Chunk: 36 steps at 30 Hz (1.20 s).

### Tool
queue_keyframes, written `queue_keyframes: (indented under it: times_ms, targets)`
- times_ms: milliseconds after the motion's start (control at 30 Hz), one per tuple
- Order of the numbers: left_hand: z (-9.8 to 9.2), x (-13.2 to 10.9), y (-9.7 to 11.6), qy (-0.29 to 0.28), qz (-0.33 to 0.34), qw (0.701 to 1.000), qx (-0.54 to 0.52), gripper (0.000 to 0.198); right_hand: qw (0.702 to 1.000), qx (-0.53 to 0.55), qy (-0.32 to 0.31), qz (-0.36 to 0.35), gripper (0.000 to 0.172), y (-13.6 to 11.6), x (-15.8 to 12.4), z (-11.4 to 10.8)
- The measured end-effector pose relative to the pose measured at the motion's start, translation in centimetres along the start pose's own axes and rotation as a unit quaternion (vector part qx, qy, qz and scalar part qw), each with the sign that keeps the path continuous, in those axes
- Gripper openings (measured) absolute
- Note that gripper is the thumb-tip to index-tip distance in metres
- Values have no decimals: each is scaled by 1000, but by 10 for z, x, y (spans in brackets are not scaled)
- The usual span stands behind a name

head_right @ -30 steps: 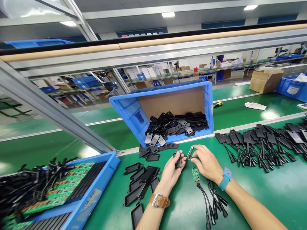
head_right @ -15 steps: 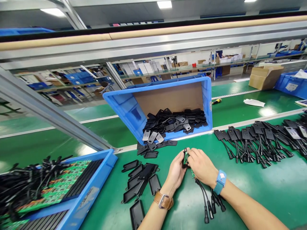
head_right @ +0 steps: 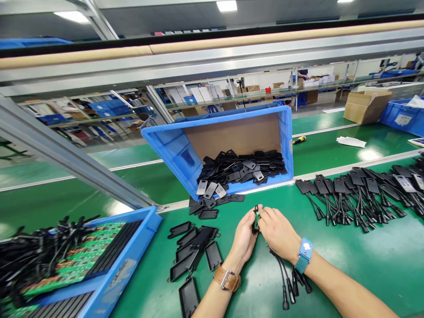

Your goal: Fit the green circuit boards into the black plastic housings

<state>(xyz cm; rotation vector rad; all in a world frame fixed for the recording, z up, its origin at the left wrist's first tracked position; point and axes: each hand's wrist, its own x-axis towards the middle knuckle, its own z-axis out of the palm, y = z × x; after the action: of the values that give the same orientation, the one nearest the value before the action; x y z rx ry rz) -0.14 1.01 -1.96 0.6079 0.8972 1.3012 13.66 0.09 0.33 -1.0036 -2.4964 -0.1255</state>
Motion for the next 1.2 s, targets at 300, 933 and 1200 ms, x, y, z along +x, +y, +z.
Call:
queue_keyframes:
  times_ms: [300,933,1200]
  targets:
    - [2,-2,1,3,16,1000,-2,46,1000,-7,-7,-11,17,0,-1,3]
    - [2,4,-1,52,83,994,44,30,995,88,56,14,17,0,1,2]
    - [4,0,3,43,100,994,25,28,969,207,20,136,8,-13,0,5]
